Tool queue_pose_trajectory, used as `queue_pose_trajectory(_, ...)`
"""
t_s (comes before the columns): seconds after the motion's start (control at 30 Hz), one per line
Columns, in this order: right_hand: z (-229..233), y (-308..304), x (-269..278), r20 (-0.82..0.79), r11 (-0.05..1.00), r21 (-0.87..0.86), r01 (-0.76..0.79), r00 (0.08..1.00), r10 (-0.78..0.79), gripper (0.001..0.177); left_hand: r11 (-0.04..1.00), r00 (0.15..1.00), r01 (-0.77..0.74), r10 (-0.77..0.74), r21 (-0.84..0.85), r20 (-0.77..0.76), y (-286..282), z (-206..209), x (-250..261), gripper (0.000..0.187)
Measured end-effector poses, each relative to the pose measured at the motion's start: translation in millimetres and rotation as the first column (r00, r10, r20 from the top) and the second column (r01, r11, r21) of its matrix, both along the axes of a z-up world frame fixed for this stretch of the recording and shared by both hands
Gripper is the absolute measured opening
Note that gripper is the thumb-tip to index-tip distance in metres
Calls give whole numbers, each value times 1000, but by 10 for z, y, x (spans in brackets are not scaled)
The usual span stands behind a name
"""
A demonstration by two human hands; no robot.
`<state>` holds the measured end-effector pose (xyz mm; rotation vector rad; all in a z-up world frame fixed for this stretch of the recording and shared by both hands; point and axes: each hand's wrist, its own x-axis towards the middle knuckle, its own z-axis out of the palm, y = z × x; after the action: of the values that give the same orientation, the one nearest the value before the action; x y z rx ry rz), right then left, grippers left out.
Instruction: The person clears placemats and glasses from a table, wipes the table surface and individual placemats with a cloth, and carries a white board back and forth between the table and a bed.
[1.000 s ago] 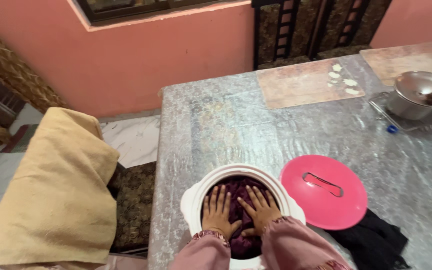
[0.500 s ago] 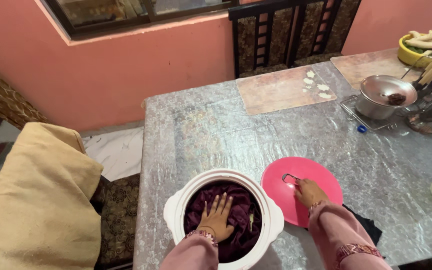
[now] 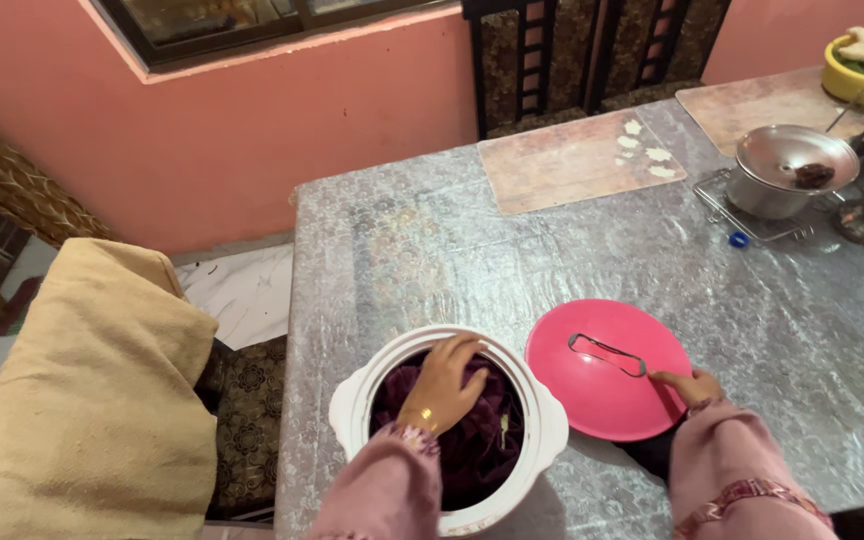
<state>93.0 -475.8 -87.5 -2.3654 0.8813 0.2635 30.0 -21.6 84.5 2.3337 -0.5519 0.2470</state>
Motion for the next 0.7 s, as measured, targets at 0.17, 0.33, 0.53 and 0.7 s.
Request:
queue_pose_trajectory(0.17,-24,-248,16,246,977,211,-18,969,-35,71,997,999,-5,2,-72,-33,-380,-57,332,36)
queue_pose_trajectory(0.33,306,-79,253,221,565,824,-38,941,-258,54,978,994,-104,95,-183,-56,-35,-183,169,35)
queue_pose_trajectory(0.53,1578,800,388,468,589,782,-203,816,-339,35,923,952,-290,306,-253,25,680,-48,-274,30)
queue_pose_trajectory(0.7,2607,1416,296,766,748,543,-382,590,-255,30,851,889,-451,456,-271,-47,1101,10,-507,37)
